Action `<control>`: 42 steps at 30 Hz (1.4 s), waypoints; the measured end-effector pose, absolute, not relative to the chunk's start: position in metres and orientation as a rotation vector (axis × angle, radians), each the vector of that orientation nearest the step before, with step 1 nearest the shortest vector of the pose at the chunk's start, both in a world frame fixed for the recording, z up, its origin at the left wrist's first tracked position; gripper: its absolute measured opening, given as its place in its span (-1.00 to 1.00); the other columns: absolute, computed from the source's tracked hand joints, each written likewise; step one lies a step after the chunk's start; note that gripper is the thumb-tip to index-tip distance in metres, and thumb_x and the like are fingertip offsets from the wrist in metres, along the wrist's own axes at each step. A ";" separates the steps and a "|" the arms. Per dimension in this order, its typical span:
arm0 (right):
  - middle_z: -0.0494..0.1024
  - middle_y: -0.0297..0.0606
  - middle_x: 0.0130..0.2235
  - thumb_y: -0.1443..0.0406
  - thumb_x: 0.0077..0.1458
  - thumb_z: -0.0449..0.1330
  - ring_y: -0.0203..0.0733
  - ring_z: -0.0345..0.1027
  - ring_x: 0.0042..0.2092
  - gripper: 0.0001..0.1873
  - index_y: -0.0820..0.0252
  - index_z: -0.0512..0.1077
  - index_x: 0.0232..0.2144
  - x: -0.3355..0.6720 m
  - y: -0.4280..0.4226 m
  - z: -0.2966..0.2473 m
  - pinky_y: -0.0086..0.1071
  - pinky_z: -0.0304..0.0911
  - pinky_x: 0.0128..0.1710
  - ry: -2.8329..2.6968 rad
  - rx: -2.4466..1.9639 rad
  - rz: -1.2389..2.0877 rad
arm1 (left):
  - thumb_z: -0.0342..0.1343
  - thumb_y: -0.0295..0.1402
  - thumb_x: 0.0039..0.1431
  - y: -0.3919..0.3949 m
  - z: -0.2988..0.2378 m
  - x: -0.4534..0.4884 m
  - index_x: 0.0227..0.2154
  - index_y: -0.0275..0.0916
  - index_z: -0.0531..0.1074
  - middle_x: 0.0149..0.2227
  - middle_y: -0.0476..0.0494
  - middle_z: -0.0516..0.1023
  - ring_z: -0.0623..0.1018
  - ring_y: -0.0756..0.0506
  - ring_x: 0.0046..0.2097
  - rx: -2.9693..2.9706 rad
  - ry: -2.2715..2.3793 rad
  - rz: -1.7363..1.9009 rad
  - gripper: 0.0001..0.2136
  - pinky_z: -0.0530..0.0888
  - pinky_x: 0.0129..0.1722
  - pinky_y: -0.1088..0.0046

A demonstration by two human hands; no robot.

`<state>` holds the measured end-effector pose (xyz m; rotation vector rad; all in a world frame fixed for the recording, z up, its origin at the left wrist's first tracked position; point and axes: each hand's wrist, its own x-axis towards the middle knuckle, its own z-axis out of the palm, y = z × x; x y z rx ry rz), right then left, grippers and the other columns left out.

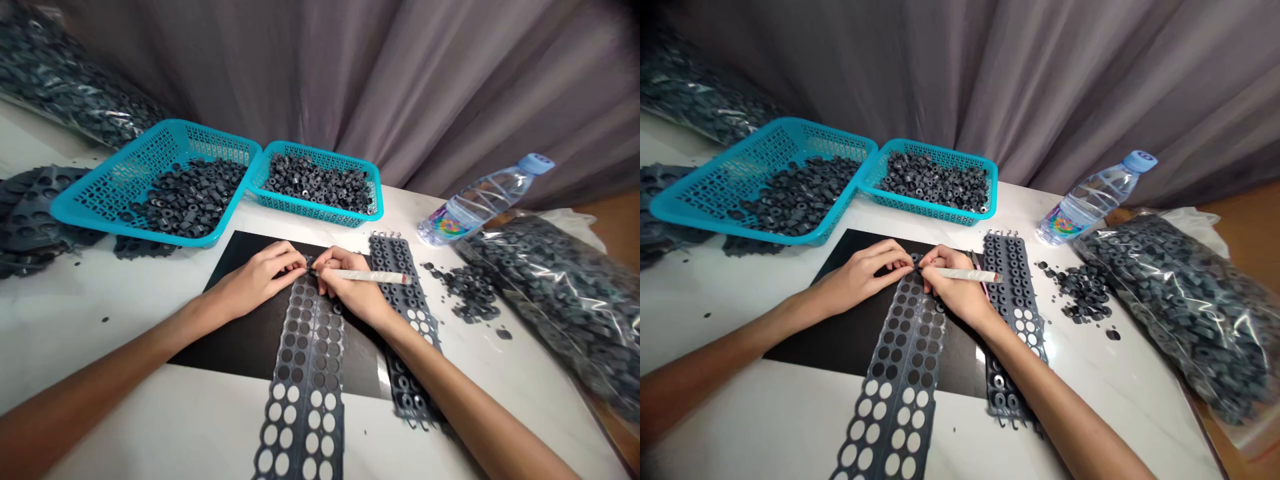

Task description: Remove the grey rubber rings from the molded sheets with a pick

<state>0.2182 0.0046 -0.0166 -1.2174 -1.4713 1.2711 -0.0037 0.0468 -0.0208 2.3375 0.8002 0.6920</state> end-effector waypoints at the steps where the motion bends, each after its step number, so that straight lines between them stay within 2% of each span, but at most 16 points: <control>1: 0.47 -0.45 -0.56 0.36 0.15 0.16 -0.39 0.20 -0.58 -0.97 0.18 0.39 -0.30 0.218 0.005 -0.016 -0.50 0.09 -0.56 -1.472 -1.218 1.273 | 0.08 -0.36 0.47 0.047 -0.021 -0.004 -0.10 -0.20 0.51 -0.09 -0.08 0.45 0.54 -0.07 -0.09 2.337 0.801 0.690 -0.89 0.45 -0.01 0.39; 10: 0.48 -0.45 -0.54 0.35 0.15 0.16 -0.38 0.21 -0.57 -0.95 0.17 0.40 -0.29 0.219 0.005 -0.020 -0.50 0.10 -0.55 -1.488 -1.246 1.268 | 0.11 -0.40 0.45 0.047 -0.020 -0.003 -0.09 -0.22 0.51 -0.12 -0.08 0.44 0.53 -0.05 -0.12 2.340 0.806 0.698 -0.91 0.46 -0.05 0.40; 15: 0.48 -0.45 -0.52 0.36 0.14 0.17 -0.37 0.24 -0.53 -0.97 0.16 0.41 -0.31 0.218 0.003 -0.015 -0.49 0.10 -0.49 -1.585 -1.324 1.166 | 0.10 -0.42 0.46 0.046 -0.018 -0.002 -0.08 -0.24 0.49 -0.12 -0.09 0.45 0.54 -0.08 -0.08 2.449 0.789 0.717 -0.91 0.47 0.00 0.38; 19: 0.45 -0.46 -0.52 0.34 0.14 0.18 -0.36 0.23 -0.51 -0.99 0.16 0.40 -0.34 0.217 0.002 -0.011 -0.48 0.10 -0.46 -1.638 -1.346 1.107 | -0.02 -0.55 0.46 0.041 -0.014 -0.003 -0.01 -0.30 0.46 -0.05 -0.21 0.48 0.51 -0.17 0.01 2.818 0.702 0.636 -0.81 0.48 0.08 0.25; 24: 0.41 -0.46 -0.51 0.29 0.20 0.19 -0.36 0.19 -0.50 -0.93 0.15 0.38 -0.34 0.219 0.001 -0.012 -0.47 0.06 -0.47 -1.628 -1.313 1.142 | -0.09 -0.68 0.36 0.035 -0.012 -0.002 0.02 -0.34 0.45 0.00 -0.29 0.51 0.49 -0.23 -0.01 3.057 0.679 0.542 -0.68 0.51 0.01 0.20; 26: 0.39 -0.47 -0.50 0.28 0.21 0.19 -0.36 0.17 -0.49 -0.92 0.15 0.37 -0.33 0.219 0.000 -0.013 -0.47 0.04 -0.46 -1.628 -1.305 1.152 | -0.12 -0.69 0.37 0.035 -0.012 0.000 -0.01 -0.30 0.45 -0.03 -0.25 0.52 0.49 -0.20 0.00 2.951 0.628 0.576 -0.67 0.50 0.02 0.23; 28: 0.38 -0.47 -0.49 0.29 0.21 0.19 -0.35 0.17 -0.48 -0.94 0.15 0.37 -0.33 0.219 -0.001 -0.013 -0.47 0.03 -0.45 -1.637 -1.300 1.146 | -0.10 -0.64 0.41 0.036 -0.012 0.003 -0.08 -0.24 0.45 -0.08 -0.17 0.53 0.50 -0.16 -0.02 2.686 0.698 0.767 -0.73 0.48 0.02 0.30; 31: 0.40 -0.45 -0.47 0.34 0.18 0.18 -0.32 0.23 -0.44 -0.98 0.14 0.38 -0.32 0.218 -0.004 -0.012 -0.45 0.05 -0.43 -1.660 -1.313 1.105 | 0.03 -0.42 0.48 0.035 -0.013 0.006 -0.16 -0.19 0.41 -0.20 -0.07 0.47 0.50 -0.08 -0.13 2.008 0.967 1.167 -0.93 0.44 -0.07 0.40; 32: 0.41 -0.44 -0.46 0.34 0.17 0.18 -0.32 0.24 -0.43 -0.99 0.14 0.39 -0.32 0.218 -0.004 -0.012 -0.45 0.05 -0.43 -1.665 -1.321 1.094 | 0.08 -0.34 0.47 0.034 -0.014 0.006 -0.16 -0.19 0.40 -0.22 -0.05 0.44 0.49 -0.06 -0.17 1.791 0.992 1.214 -0.94 0.43 -0.11 0.42; 35: 0.42 -0.44 -0.48 0.35 0.16 0.17 -0.31 0.25 -0.45 -0.98 0.14 0.40 -0.31 0.219 -0.004 -0.013 -0.45 0.05 -0.45 -1.658 -1.335 1.106 | 0.15 -0.25 0.44 0.028 -0.015 0.007 -0.15 -0.20 0.40 -0.22 -0.05 0.46 0.48 -0.02 -0.20 1.412 0.819 1.054 -0.87 0.41 -0.15 0.46; 42: 0.46 -0.45 -0.55 0.31 0.22 0.14 -0.36 0.20 -0.58 -0.94 0.17 0.40 -0.27 0.221 0.003 -0.013 -0.48 0.09 -0.56 -1.425 -1.297 1.217 | 0.25 -0.30 0.37 0.027 -0.013 0.008 -0.12 -0.24 0.49 -0.19 -0.11 0.54 0.49 0.00 -0.16 1.010 0.660 0.893 -0.86 0.41 -0.13 0.52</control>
